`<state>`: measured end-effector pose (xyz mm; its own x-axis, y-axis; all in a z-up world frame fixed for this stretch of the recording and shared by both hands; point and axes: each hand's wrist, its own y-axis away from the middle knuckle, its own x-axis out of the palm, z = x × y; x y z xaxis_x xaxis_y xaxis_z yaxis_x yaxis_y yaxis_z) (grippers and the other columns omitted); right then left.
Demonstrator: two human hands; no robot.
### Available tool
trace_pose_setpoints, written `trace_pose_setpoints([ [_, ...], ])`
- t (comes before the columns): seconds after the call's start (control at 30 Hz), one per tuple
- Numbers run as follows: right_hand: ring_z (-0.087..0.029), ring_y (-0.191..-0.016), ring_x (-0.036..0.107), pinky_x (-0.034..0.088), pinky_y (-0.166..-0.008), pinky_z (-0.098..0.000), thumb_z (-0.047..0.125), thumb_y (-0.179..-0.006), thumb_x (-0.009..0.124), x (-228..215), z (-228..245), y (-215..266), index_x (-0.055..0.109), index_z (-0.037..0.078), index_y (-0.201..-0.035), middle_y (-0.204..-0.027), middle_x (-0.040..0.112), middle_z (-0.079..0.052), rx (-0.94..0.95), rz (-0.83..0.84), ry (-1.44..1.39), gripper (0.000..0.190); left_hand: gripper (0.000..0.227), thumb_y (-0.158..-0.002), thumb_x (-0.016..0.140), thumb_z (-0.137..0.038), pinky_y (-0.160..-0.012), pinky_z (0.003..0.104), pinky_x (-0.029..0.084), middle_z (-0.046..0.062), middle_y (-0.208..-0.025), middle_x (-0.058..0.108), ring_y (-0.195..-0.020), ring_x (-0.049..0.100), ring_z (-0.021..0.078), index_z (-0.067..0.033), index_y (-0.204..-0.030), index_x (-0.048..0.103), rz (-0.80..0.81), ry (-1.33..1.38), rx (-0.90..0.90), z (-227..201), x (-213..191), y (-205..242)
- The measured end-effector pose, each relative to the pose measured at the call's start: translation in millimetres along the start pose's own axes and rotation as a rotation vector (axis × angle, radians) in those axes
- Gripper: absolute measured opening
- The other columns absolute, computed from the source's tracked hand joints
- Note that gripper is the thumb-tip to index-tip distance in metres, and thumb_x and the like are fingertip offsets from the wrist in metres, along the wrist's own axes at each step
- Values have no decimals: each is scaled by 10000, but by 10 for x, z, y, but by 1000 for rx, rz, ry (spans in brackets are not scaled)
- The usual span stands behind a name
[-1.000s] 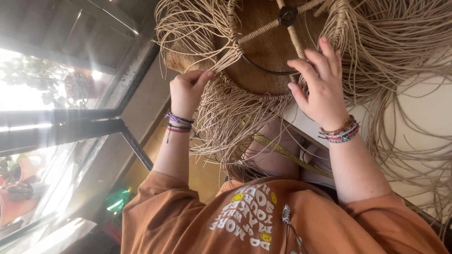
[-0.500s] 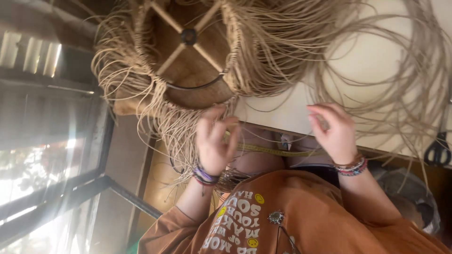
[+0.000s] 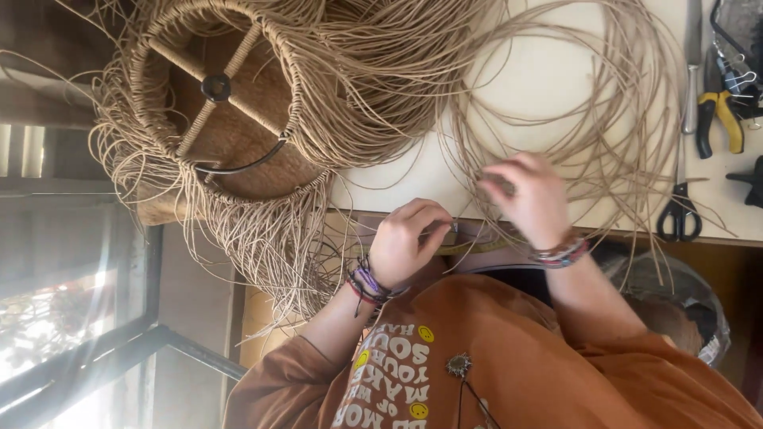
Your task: Weaving and knotting fiber strands onto a circular frame to create a decorative furniture item.
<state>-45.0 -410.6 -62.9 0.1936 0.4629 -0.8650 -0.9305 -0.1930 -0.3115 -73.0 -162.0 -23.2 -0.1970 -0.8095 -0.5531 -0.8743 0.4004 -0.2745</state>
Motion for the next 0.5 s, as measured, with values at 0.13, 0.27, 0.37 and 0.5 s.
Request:
trace_pose_setpoints([
  [0.13, -244, -868, 676, 580, -753, -356, 225, -864, 822, 129, 19, 21, 781, 205, -1009, -905, 668, 1, -24, 29, 40, 153, 74, -915, 718, -132, -740, 356, 602, 19, -956, 711, -831, 748, 257, -143, -989, 723, 25, 15, -29, -145, 65, -82],
  [0.27, -252, -883, 667, 577, -767, -366, 248, -916, 783, 148, -80, 29, 772, 212, -1011, -918, 666, -1, -4, 33, 2, 102, 80, -927, 706, -138, -735, 363, 615, 43, -962, 725, -861, 759, 263, -126, -1005, 719, 77, 97, -86, -152, 149, -118],
  [0.37, -232, -871, 661, 573, -765, -341, 236, -932, 780, 206, -178, 52, 766, 212, -951, -885, 660, 13, -8, 23, 18, 34, 80, -926, 708, -136, -726, 349, 620, 52, -947, 726, -860, 763, 254, -120, -1003, 719, 84, 145, -117, -98, 226, -146],
  [0.5, -245, -875, 646, 570, -776, -353, 162, -911, 798, 99, -140, -31, 745, 180, -945, -883, 642, 1, -65, -3, 22, 66, 87, -961, 677, -92, -720, 348, 618, 105, -907, 723, -799, 761, 284, -75, -1028, 728, 33, 333, -206, 31, 336, -272],
])
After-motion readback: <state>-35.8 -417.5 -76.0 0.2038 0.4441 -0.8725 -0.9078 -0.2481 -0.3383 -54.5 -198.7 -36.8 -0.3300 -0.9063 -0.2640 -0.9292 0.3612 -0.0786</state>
